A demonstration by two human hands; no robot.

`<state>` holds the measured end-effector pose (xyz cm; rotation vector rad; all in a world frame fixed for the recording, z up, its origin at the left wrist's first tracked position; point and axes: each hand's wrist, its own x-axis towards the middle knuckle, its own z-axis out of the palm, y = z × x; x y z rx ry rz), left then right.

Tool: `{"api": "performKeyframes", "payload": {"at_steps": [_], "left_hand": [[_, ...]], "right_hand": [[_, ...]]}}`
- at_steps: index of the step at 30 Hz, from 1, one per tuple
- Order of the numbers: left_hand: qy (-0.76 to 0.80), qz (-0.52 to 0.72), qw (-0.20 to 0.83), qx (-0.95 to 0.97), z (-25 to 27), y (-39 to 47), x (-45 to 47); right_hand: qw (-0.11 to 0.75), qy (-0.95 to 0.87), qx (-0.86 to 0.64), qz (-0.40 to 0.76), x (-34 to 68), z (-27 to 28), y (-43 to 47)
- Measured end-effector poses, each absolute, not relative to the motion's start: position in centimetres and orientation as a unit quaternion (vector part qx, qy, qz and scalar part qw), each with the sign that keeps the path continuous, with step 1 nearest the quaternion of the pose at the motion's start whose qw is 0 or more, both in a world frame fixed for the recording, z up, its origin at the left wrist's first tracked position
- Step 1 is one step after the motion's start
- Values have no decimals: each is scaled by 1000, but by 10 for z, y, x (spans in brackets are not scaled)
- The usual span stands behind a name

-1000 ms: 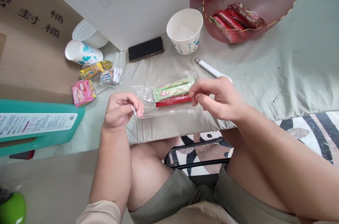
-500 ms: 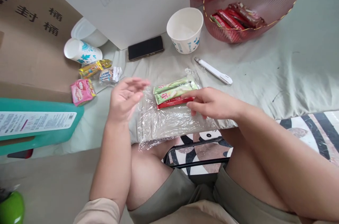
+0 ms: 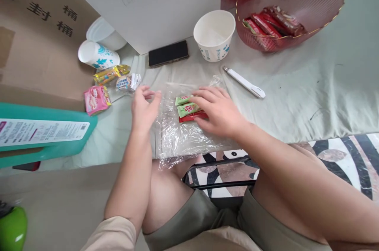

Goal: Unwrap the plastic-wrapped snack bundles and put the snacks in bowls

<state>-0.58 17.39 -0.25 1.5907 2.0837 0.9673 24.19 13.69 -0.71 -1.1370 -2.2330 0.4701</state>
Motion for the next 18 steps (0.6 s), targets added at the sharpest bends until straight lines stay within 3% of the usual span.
{"api": "performKeyframes", "payload": {"at_steps": [3, 7, 14, 18], "left_hand": [[773, 227, 218, 551, 7, 169, -9], [698, 116, 420, 568, 19, 158, -8], [550, 337, 622, 444, 21, 155, 10], [476, 389, 708, 349, 27, 153, 17]], "right_hand": [[219, -861, -434, 151, 235, -11, 139], [201, -858, -447, 153, 237, -13, 139], [234, -838, -454, 191, 237, -14, 140], [287, -803, -457, 253, 239, -15, 144]]}}
